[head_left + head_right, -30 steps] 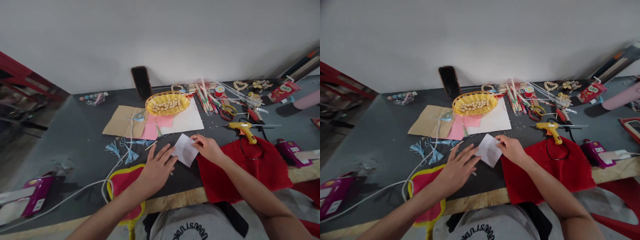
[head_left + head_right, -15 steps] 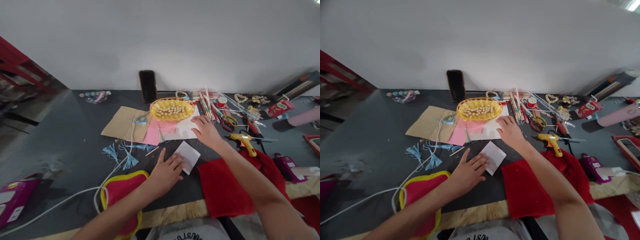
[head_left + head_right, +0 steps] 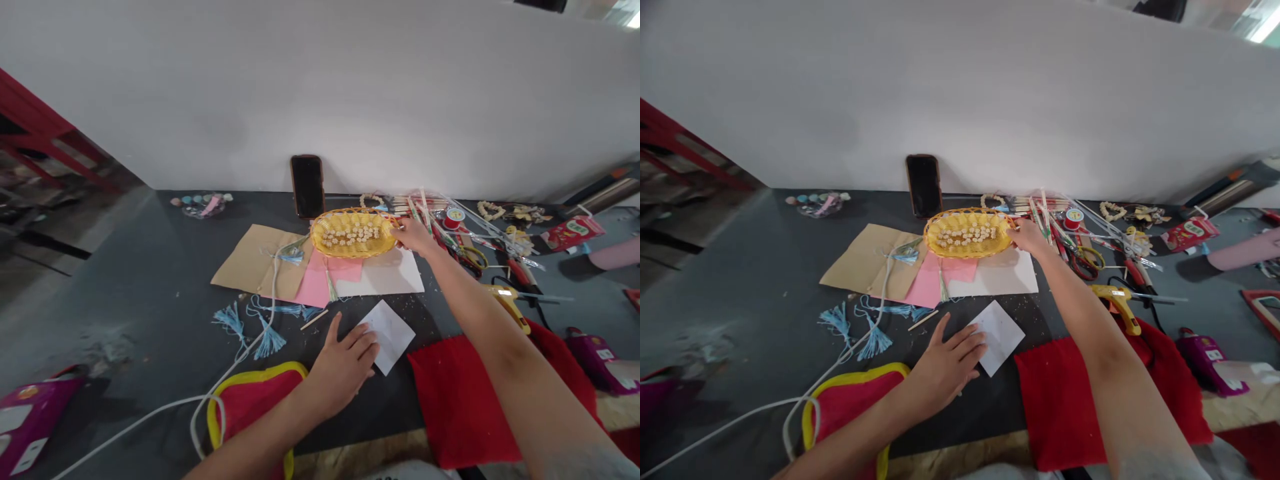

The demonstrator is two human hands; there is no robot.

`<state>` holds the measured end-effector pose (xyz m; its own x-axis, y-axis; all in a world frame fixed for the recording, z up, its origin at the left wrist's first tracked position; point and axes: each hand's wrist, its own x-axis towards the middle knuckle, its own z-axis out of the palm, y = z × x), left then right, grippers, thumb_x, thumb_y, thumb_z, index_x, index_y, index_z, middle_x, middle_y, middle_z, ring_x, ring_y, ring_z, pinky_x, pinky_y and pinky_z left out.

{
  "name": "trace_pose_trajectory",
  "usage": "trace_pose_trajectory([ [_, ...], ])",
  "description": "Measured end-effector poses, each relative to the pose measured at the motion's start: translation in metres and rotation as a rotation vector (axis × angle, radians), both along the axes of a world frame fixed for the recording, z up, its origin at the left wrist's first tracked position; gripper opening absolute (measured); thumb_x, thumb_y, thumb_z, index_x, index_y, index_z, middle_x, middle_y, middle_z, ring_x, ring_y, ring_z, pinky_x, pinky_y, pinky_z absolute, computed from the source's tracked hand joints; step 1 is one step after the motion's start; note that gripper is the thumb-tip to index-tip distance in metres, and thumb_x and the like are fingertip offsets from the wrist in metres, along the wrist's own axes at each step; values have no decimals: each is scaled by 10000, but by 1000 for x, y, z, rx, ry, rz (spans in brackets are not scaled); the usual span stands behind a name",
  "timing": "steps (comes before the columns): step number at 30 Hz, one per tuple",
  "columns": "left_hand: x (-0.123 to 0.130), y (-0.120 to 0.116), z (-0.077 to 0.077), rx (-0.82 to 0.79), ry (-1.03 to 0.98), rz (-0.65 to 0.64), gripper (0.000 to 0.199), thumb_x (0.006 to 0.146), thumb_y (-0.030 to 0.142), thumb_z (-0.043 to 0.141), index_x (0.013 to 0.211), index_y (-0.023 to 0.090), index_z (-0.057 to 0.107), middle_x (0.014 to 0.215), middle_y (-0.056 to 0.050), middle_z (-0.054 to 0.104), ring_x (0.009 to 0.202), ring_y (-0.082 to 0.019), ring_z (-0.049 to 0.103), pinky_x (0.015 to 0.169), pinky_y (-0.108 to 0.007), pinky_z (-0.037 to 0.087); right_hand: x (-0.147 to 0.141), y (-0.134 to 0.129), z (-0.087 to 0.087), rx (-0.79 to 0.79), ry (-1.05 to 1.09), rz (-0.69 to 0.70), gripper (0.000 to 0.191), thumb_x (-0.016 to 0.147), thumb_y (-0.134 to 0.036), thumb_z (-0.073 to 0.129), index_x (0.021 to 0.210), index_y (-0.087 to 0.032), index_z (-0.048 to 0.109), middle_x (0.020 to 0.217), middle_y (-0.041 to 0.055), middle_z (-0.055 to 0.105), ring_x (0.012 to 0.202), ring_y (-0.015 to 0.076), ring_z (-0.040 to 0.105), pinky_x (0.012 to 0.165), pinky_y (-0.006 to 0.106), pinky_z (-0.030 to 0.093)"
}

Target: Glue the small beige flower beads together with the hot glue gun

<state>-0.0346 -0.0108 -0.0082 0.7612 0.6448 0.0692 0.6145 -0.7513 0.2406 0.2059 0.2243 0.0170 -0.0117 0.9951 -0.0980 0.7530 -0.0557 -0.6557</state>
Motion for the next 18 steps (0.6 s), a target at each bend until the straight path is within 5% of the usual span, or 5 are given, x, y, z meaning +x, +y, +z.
trace_pose_trajectory([
  [4, 0, 1, 0, 9, -10, -5, 360, 926, 398, 547, 1246, 237, 574, 1312, -69, 615, 1293, -235, 493, 1180, -581, 22, 3, -15, -11, -5, 162, -11, 178, 837, -226, 544, 996, -147, 564, 630, 3, 652, 442, 107, 594, 434, 189, 466],
  [10, 2, 0, 6, 51, -74, 28, 341, 915, 343, 571, 1242, 244, 569, 1325, -70, 605, 1262, -225, 519, 1184, -563, 74, 19, -61, -13, 67, 346, -29, 212, 856, -300, 516, 1034, -193, 474, 696, -17, 632, 458, 106, 592, 435, 212, 507],
  [18, -11, 16, 27, 194, -217, 290, 394, 901, 217, 541, 1292, 170, 528, 1315, -151, 549, 1185, -296, 513, 992, -486, 439, 38, -113, -12, 132, 371, -63, 253, 844, -358, 535, 1034, -221, 439, 753, -5, 652, 453, 135, 612, 441, 252, 509],
])
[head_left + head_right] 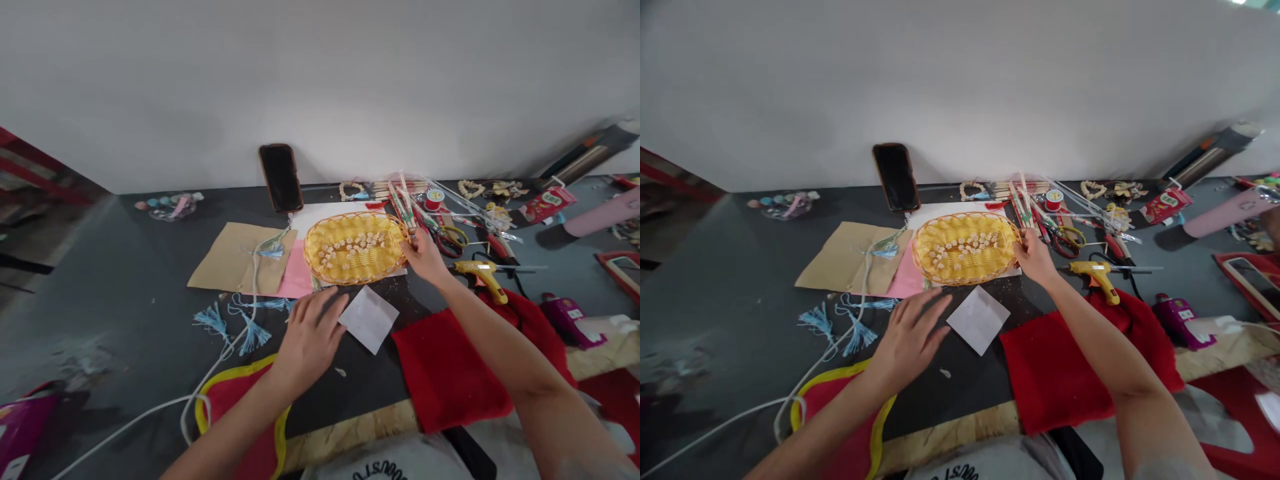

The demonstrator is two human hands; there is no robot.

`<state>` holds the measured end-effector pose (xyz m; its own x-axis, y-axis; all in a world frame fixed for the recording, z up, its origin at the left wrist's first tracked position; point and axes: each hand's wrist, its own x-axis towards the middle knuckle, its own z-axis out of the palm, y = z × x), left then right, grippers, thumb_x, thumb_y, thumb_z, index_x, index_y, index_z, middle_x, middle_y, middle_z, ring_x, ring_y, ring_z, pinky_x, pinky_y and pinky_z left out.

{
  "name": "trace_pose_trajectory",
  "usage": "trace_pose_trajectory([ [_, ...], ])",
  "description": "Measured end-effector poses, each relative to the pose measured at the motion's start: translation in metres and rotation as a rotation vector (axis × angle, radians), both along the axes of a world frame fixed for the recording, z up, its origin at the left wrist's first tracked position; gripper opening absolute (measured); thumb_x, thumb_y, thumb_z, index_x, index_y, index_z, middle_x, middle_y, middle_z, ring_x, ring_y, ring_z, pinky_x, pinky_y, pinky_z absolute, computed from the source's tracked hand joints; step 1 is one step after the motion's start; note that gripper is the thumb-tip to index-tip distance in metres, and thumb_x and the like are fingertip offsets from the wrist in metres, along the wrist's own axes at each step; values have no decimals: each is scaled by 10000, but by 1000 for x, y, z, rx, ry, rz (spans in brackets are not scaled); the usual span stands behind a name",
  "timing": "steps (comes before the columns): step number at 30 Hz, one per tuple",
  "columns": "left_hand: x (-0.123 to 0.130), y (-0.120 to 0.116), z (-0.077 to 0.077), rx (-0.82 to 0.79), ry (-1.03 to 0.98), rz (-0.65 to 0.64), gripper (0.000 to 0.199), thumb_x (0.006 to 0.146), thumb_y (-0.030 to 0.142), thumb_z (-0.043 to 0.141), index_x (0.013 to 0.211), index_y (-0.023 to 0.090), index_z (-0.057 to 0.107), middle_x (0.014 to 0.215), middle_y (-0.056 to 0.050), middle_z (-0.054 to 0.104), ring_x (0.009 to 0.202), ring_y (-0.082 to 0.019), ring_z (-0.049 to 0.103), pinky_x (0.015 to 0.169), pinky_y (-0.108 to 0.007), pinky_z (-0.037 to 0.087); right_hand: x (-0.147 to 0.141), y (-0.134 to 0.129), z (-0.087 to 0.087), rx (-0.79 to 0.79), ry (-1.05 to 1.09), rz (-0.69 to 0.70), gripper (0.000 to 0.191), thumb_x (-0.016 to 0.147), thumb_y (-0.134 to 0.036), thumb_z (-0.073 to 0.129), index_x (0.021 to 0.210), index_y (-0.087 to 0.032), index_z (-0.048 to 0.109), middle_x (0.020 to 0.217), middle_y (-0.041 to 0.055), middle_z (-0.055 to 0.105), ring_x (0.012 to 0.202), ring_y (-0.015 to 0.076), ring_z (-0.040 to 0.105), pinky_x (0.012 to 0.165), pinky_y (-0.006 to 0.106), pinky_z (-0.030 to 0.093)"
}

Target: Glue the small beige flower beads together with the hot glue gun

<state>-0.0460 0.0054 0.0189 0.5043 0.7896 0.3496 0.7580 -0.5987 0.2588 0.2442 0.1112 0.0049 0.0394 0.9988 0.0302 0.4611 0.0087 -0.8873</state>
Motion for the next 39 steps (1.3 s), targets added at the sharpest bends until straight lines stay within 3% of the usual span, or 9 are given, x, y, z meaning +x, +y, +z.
trace_pose_trajectory([
  [5, -5, 9, 9, -5, 22, 42, 378, 911, 216, 520, 1284, 156, 541, 1277, -153, 558, 1186, -293, 505, 1001, -486, 437, -1, -13, 1, 58, -53, -17, 233, 853, -353, 522, 1027, -225, 435, 771, 0, 677, 467, 140, 619, 456, 251, 494],
  [9, 6, -4, 0, -102, 151, -97, 300, 896, 240, 565, 1190, 214, 620, 1275, -98, 606, 1177, -274, 526, 1001, -467, 425, -2, -20, -6, 57, -51, -44, 221, 869, -354, 512, 1036, -234, 431, 748, -1, 682, 487, 157, 639, 492, 271, 514],
  [15, 15, -28, -16, -197, 280, -257, 452, 861, 477, 616, 1272, 290, 581, 1373, -32, 584, 1287, -265, 469, 1115, -499, 264, -2, -29, -8, 1, -2, -32, 228, 889, -364, 489, 1069, -246, 415, 797, 19, 695, 525, 170, 656, 510, 285, 536],
  [21, 15, -44, -5, -295, 340, -293, 465, 854, 524, 609, 1252, 285, 584, 1337, -36, 614, 1179, -262, 534, 1021, -487, 318, -1, -40, -4, -49, -60, -54, 260, 879, -388, 515, 1072, -244, 415, 825, 48, 715, 535, 189, 656, 537, 305, 541],
  [25, 14, -44, -1, -266, 306, -290, 427, 867, 486, 611, 1242, 283, 583, 1343, -40, 607, 1171, -246, 536, 1031, -471, 293, -4, -43, -11, -28, -1, -45, 272, 896, -405, 490, 1096, -246, 394, 892, 64, 716, 570, 193, 674, 553, 312, 559],
  [29, 6, -33, 4, -187, 235, -229, 344, 904, 384, 578, 1225, 260, 598, 1317, -54, 616, 1152, -244, 551, 1024, -462, 319, -6, -40, -19, 14, -30, -38, 271, 907, -382, 464, 1117, -228, 389, 879, 64, 712, 581, 194, 678, 566, 315, 560],
  [32, -3, -15, 9, -133, 165, -101, 322, 924, 299, 519, 1230, 243, 601, 1337, -89, 581, 1159, -277, 550, 1007, -481, 375, -6, -37, -21, 5, -78, -35, 279, 896, -362, 480, 1120, -218, 399, 820, 55, 707, 618, 213, 688, 605, 330, 558],
  [39, -22, 38, 8, -100, -184, 195, 592, 880, 313, 546, 1429, 210, 352, 1439, -157, 388, 1331, -305, 420, 1029, -455, 451, -5, -40, -12, 96, -174, 23, 390, 872, -397, 524, 1190, -205, 403, 1021, 112, 706, 781, 249, 695, 750, 392, 556],
])
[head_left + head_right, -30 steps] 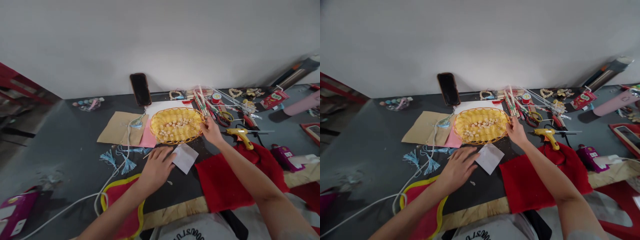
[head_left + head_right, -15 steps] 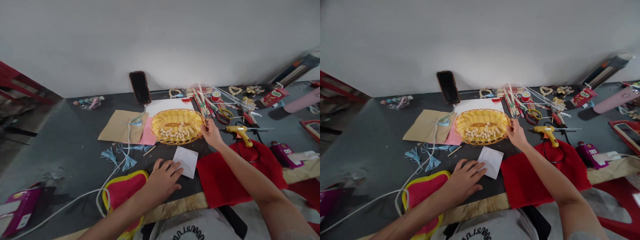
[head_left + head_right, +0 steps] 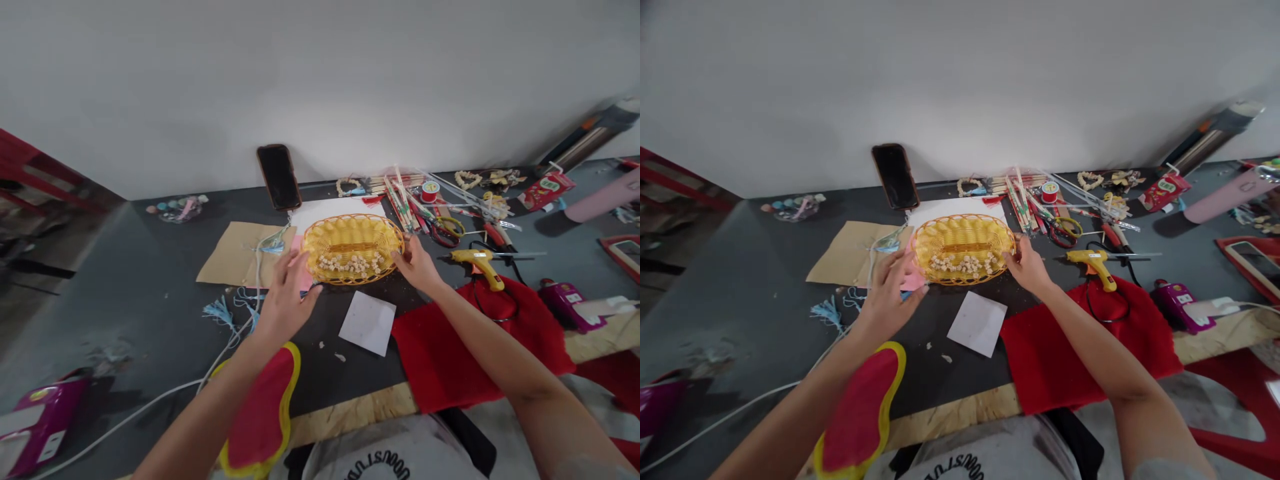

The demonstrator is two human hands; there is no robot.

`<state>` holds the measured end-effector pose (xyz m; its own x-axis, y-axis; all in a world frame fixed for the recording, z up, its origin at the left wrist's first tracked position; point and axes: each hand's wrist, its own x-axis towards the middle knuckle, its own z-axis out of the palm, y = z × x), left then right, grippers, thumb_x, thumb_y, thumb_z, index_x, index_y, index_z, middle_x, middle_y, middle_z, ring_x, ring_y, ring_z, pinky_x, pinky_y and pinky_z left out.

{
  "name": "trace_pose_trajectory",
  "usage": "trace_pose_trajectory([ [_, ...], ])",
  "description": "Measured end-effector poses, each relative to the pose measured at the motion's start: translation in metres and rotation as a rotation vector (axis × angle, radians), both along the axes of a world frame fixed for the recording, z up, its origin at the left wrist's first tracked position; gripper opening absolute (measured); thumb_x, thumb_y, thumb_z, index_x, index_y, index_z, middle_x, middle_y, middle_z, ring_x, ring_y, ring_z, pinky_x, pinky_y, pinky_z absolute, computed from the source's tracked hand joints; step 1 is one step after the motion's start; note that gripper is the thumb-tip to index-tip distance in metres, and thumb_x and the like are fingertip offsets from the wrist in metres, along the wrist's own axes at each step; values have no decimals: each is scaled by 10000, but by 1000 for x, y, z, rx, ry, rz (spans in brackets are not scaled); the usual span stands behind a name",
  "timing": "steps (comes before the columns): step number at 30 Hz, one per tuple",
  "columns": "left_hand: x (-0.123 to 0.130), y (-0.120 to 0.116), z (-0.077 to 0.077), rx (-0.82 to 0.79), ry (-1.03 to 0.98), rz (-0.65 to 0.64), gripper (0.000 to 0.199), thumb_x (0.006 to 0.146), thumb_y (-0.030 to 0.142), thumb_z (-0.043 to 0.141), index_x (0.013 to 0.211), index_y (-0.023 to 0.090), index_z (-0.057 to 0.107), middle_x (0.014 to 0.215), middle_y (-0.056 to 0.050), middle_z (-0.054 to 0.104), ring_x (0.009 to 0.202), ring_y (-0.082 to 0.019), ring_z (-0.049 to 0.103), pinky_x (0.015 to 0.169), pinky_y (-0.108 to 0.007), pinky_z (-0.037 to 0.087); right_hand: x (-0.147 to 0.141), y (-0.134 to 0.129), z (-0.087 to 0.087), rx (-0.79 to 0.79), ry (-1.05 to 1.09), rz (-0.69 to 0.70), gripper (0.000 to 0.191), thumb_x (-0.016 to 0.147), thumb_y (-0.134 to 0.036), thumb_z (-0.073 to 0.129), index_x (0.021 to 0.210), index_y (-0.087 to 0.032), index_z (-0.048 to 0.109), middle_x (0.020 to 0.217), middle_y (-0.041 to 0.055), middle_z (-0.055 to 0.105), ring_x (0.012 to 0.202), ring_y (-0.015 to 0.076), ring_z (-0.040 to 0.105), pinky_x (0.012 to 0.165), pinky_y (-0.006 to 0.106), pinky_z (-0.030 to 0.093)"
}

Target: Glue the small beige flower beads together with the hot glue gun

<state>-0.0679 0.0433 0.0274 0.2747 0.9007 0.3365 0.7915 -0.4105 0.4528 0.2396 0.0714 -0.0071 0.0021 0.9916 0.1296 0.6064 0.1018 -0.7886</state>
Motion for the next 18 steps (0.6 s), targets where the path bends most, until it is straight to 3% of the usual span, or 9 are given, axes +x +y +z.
trace_pose_trajectory([
  [2, -2, 13, -3, -76, -27, 47, 674, 845, 319, 578, 1455, 206, 313, 1445, -164, 388, 1253, -304, 497, 996, -452, 481, 1, -1, 0, -7, -9, 3, 413, 857, -398, 548, 1191, -202, 407, 1045, 116, 702, 795, 253, 694, 764, 399, 555],
  [5, -2, 30, -10, -215, -94, 62, 695, 826, 359, 583, 1450, 192, 325, 1389, -167, 468, 994, -244, 638, 907, -422, 530, 2, 0, -3, -63, 69, 9, 437, 845, -414, 570, 1193, -212, 399, 1042, 100, 701, 743, 229, 692, 663, 360, 570],
  [8, -1, 43, -17, -374, -263, 37, 682, 830, 396, 545, 1435, 176, 321, 1346, -161, 526, 741, -171, 663, 711, -351, 572, 1, 3, -6, -145, 231, 23, 436, 846, -433, 561, 1186, -223, 387, 923, 52, 694, 619, 186, 665, 528, 307, 554],
  [11, 1, 46, -20, -460, -402, 63, 627, 825, 383, 521, 1391, 175, 349, 1269, -140, 580, 591, -129, 634, 568, -303, 548, -1, 5, -3, -181, 361, 16, 423, 843, -432, 552, 1173, -227, 383, 843, 10, 666, 560, 148, 635, 521, 287, 560],
  [14, 0, 42, -21, -444, -431, 122, 628, 792, 374, 550, 1353, 155, 371, 1250, -152, 574, 625, -140, 647, 557, -298, 543, -1, 3, 1, -202, 355, 24, 412, 846, -422, 550, 1174, -231, 388, 857, 8, 667, 566, 139, 636, 538, 284, 570],
  [18, -7, 37, -27, -408, -366, 163, 683, 738, 361, 618, 1339, 129, 393, 1161, -139, 618, 803, -200, 677, 719, -353, 565, 3, 1, 1, -239, 237, 108, 437, 886, -428, 514, 1240, -210, 380, 895, 41, 687, 599, 164, 666, 527, 292, 563],
])
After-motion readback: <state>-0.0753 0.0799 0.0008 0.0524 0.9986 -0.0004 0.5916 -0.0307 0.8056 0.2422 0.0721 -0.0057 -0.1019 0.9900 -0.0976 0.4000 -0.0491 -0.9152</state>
